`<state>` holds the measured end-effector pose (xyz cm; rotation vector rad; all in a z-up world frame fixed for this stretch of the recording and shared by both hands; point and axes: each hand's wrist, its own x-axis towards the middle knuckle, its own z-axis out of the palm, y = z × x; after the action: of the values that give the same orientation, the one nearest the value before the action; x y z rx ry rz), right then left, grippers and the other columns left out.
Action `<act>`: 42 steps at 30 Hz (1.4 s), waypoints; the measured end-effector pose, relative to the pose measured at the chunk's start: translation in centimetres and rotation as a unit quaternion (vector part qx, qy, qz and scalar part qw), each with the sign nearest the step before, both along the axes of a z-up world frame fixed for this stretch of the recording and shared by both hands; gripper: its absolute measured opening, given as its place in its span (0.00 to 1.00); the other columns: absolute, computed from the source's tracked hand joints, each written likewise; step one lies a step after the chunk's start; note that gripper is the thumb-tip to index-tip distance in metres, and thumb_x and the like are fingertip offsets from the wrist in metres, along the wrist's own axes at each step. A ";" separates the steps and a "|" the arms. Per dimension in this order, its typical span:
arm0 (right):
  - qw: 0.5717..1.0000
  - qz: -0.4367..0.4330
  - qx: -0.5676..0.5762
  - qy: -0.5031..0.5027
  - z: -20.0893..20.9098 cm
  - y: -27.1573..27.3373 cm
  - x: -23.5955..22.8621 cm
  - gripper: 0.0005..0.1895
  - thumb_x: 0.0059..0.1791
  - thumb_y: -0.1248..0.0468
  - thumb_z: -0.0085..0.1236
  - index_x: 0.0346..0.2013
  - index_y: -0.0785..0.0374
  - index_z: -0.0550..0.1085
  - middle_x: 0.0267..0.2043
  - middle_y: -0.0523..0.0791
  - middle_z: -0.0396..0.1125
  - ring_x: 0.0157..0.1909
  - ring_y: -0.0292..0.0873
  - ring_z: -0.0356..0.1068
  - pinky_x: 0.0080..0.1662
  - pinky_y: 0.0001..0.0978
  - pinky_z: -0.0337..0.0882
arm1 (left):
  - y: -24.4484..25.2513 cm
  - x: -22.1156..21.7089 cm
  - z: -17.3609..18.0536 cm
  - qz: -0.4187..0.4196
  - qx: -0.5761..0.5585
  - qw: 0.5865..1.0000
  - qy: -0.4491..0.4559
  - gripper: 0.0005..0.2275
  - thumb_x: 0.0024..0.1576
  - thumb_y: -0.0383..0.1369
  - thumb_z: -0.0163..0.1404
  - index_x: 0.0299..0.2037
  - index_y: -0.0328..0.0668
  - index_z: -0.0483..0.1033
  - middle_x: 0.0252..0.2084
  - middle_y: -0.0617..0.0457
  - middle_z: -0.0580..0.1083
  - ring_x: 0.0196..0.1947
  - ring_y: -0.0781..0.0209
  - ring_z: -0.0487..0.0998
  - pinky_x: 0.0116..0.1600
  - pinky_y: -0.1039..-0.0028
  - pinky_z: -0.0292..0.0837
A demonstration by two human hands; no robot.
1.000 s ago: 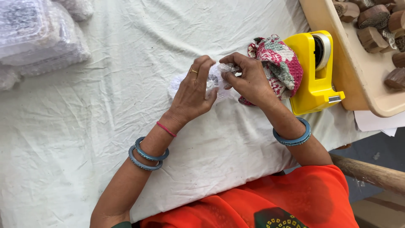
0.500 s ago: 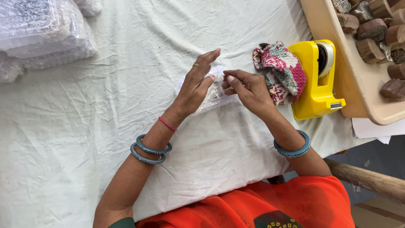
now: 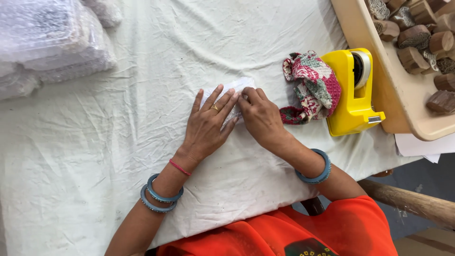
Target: The person places a small decorative item into a clear plastic container, closes the lid, and wraps the container in bubble wrap. They then use a yellow tape dispenser to secure the bubble wrap with clear tape.
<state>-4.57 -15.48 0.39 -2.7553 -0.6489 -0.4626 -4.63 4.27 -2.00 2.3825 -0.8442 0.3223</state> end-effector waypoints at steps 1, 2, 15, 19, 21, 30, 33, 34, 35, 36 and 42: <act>0.999 -0.006 -0.038 0.010 -0.7 -0.4 0.0 0.15 0.45 0.74 0.61 0.47 0.68 0.78 0.47 0.47 0.70 0.46 0.49 0.74 0.43 0.35 0.76 | 0.4 0.0 -0.6 0.006 0.019 1.000 -0.006 0.24 0.65 0.42 0.49 0.69 0.43 0.69 0.72 0.53 0.66 0.77 0.53 0.54 0.78 0.50 0.38; 0.999 -0.003 -0.039 0.010 -0.2 -2.1 0.6 0.15 0.45 0.74 0.61 0.47 0.68 0.78 0.47 0.47 0.70 0.46 0.49 0.74 0.43 0.35 0.76 | 0.5 -0.1 -0.7 0.008 0.019 1.000 -0.006 0.24 0.65 0.42 0.49 0.69 0.43 0.69 0.72 0.53 0.66 0.77 0.53 0.54 0.78 0.50 0.38; 0.955 0.114 0.088 0.260 1.5 -4.7 3.8 0.63 0.33 0.51 0.79 0.76 0.59 0.53 0.74 0.53 0.51 0.74 0.56 0.50 0.70 0.50 0.53 | 2.0 1.6 0.3 0.006 0.004 0.999 0.036 0.32 0.44 0.45 0.68 0.62 0.63 0.74 0.69 0.40 0.59 0.69 0.37 0.58 0.67 0.47 0.62; 0.961 0.112 0.140 0.210 1.1 -3.7 4.9 0.60 0.34 0.51 0.79 0.74 0.59 0.57 0.72 0.54 0.55 0.73 0.55 0.56 0.70 0.46 0.61 | 3.8 4.1 2.4 -0.032 -0.009 0.999 0.004 0.33 0.40 0.40 0.70 0.60 0.62 0.77 0.67 0.44 0.62 0.67 0.41 0.61 0.68 0.50 0.63; 0.963 0.104 0.145 0.200 0.1 -3.1 5.6 0.60 0.33 0.51 0.79 0.74 0.59 0.57 0.72 0.54 0.55 0.73 0.55 0.57 0.69 0.46 0.63 | 4.3 5.5 2.0 -0.041 -0.011 0.999 0.003 0.32 0.41 0.39 0.70 0.60 0.62 0.77 0.68 0.46 0.62 0.68 0.42 0.61 0.70 0.51 0.63; 0.970 0.128 0.157 0.135 -1.5 -3.3 6.9 0.45 0.41 0.56 0.76 0.69 0.53 0.64 0.70 0.50 0.57 0.71 0.54 0.59 0.66 0.46 0.66 | 5.3 6.9 -0.9 -0.059 -0.047 0.995 0.069 0.31 0.42 0.37 0.70 0.60 0.64 0.77 0.70 0.49 0.61 0.72 0.45 0.57 0.75 0.57 0.59; 0.969 0.132 0.177 0.109 -0.7 -2.9 7.6 0.26 0.48 0.61 0.70 0.60 0.50 0.75 0.63 0.44 0.64 0.66 0.48 0.63 0.61 0.39 0.71 | 5.2 7.0 -0.9 -0.056 -0.049 0.994 0.079 0.31 0.42 0.38 0.70 0.60 0.65 0.77 0.71 0.49 0.61 0.72 0.44 0.57 0.75 0.56 0.59; 0.970 0.131 0.175 0.106 -0.4 -2.5 7.8 0.18 0.50 0.63 0.69 0.54 0.50 0.80 0.57 0.41 0.68 0.62 0.45 0.65 0.58 0.36 0.73 | 5.2 6.9 -0.9 -0.055 -0.048 0.994 0.086 0.31 0.42 0.38 0.70 0.60 0.66 0.77 0.71 0.49 0.60 0.73 0.44 0.56 0.75 0.56 0.59; 0.970 0.131 0.174 0.108 -0.3 -2.2 7.9 0.18 0.50 0.63 0.69 0.54 0.50 0.80 0.57 0.41 0.68 0.62 0.45 0.65 0.58 0.36 0.73 | 5.2 6.8 -1.0 -0.055 -0.048 0.993 0.088 0.31 0.42 0.38 0.70 0.60 0.66 0.77 0.71 0.49 0.60 0.73 0.44 0.56 0.75 0.56 0.59; 0.969 0.135 0.166 0.122 -0.1 -1.8 8.1 0.17 0.48 0.63 0.70 0.52 0.52 0.82 0.54 0.41 0.70 0.59 0.44 0.65 0.56 0.36 0.73 | 5.2 6.8 -1.0 -0.054 -0.050 0.994 0.084 0.32 0.43 0.38 0.70 0.61 0.66 0.76 0.71 0.49 0.60 0.73 0.43 0.55 0.75 0.55 0.58; 0.963 0.130 0.150 0.180 0.4 -1.0 8.6 0.19 0.44 0.59 0.72 0.50 0.52 0.82 0.49 0.41 0.70 0.53 0.44 0.64 0.52 0.36 0.72 | 5.0 5.6 -0.3 -0.032 -0.083 0.991 0.101 0.38 0.45 0.40 0.68 0.68 0.60 0.65 0.73 0.49 0.58 0.77 0.43 0.50 0.77 0.50 0.53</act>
<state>4.04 -16.44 0.82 -2.3369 -0.7595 0.0038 0.99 9.24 -2.29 2.1846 -0.7666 0.1181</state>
